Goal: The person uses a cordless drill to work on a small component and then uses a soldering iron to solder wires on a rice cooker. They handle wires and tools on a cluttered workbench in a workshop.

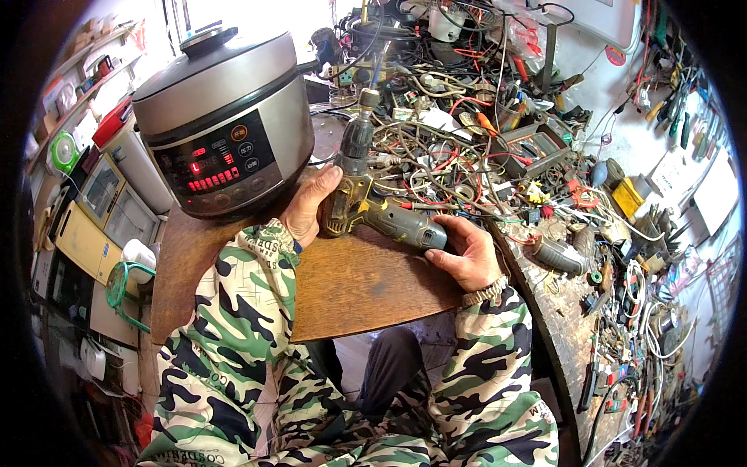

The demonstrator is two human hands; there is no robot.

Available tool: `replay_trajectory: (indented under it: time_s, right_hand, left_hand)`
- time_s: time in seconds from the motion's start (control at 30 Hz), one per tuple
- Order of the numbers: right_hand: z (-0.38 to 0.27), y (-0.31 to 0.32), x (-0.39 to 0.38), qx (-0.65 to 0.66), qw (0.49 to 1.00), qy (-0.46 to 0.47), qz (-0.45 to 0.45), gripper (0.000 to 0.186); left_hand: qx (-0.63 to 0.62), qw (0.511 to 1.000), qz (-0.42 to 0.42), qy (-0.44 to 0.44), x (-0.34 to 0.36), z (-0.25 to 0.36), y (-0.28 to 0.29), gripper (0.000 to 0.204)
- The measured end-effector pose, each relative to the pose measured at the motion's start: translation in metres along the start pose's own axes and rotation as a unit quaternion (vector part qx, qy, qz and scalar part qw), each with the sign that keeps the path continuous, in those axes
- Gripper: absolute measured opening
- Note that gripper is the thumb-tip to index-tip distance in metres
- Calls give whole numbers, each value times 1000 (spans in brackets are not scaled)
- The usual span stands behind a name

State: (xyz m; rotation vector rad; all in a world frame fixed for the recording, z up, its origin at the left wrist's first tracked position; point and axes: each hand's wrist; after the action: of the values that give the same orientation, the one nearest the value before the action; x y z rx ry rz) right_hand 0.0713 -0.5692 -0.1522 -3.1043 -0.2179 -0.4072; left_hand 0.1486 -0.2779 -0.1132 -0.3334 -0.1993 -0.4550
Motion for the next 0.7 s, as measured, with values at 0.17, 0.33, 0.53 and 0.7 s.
replay_trajectory:
  time_s: [0.17, 0.33, 0.53, 0.7]
  right_hand:
    - [3, 2, -1, 3, 1000, -7, 5, 64]
    - [1, 0, 1, -3, 1000, 0, 0, 64]
    - [1, -1, 2, 9, 1000, -6, 4, 63]
    - [-1, -7, 1, -15, 1000, 5, 15, 62]
  left_hand:
    - [-67, 997, 25, 7, 8, -20, 7, 56]
    - [-74, 991, 103, -33, 16, -32, 17, 50]
    - [-87, 994, 69, -11, 13, -26, 14, 59]
    - [-84, 994, 67, -2, 13, -29, 17, 67]
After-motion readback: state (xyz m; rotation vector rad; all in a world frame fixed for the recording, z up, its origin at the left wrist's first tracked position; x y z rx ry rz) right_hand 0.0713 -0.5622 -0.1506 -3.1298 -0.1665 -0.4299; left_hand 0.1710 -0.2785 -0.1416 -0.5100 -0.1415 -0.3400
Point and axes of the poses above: each hand's wrist, its own x-axis towards the middle knuckle, its own y-axis out of the back of the hand, z = x × y, and after that the axes turned 3 degrees about z, right-handed
